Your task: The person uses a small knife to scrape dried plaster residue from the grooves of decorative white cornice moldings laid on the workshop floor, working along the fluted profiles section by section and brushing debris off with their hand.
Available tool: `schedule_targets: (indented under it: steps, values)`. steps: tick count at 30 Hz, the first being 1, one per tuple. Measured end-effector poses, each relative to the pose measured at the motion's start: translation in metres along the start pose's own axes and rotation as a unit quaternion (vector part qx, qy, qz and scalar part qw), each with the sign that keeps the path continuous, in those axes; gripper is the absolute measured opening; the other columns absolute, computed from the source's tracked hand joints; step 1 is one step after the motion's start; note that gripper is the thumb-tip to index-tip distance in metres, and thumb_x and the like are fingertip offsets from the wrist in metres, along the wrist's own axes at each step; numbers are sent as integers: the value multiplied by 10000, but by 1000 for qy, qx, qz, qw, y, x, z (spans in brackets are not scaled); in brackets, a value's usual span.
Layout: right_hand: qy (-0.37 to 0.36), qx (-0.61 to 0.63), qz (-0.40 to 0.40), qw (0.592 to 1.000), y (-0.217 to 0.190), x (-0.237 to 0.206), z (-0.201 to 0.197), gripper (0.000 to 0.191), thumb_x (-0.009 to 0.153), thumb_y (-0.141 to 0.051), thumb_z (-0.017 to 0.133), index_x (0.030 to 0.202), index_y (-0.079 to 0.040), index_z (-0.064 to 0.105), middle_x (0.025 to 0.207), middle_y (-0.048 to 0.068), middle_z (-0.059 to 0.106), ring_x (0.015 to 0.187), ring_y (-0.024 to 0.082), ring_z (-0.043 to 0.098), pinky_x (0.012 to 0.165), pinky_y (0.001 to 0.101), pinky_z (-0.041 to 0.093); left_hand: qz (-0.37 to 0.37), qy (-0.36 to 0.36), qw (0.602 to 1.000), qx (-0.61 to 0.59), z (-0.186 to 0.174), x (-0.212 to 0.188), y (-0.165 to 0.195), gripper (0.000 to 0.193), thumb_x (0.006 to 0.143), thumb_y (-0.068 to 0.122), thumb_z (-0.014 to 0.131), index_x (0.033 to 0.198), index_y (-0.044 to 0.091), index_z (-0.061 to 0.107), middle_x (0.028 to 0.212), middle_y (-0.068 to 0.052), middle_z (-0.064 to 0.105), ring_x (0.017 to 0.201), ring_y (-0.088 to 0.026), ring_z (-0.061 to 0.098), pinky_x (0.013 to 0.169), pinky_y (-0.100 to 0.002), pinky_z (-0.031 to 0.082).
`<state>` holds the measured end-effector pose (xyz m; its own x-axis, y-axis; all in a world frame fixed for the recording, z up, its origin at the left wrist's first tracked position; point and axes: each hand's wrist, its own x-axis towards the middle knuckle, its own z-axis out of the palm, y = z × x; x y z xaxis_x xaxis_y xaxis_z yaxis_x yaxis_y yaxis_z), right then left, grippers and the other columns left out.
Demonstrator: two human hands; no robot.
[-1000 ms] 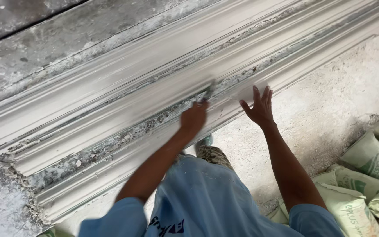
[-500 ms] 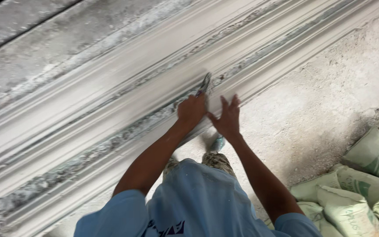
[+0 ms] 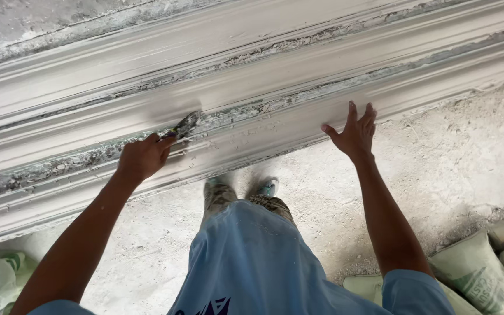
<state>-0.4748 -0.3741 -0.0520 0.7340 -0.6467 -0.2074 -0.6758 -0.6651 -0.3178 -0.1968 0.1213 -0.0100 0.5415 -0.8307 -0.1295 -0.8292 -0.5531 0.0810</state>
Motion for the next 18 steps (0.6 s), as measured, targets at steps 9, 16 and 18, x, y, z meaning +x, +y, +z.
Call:
schedule_targets:
  steps: [9,16,18]
  values:
    - [-7,5,49,999,-7,-1,-2,1162,717,-765,756,1608,-152,330,1648,365,115,1540,551,124,1121,653,375,60,-9,989,-134,5,201,236,230,1007,293,527,1121,191,698,877,-149,701,725,-318,711,557,-477,569]
    - [15,-16,51,998,-5,0,-5,1161,686,-783,762,1584,-162,367,1629,343,164,1525,541,168,1103,663,374,17,-83,978,-192,-23,164,187,286,1045,240,473,1259,217,662,1028,-185,714,902,-412,724,733,-573,581]
    - [26,-15,47,998,-4,0,-2,1159,681,-774,766,1580,-156,375,1622,348,181,1520,551,174,1081,659,402,-6,-72,980,-188,-27,123,143,389,980,208,481,1344,185,615,1027,-212,681,807,-430,718,646,-576,585]
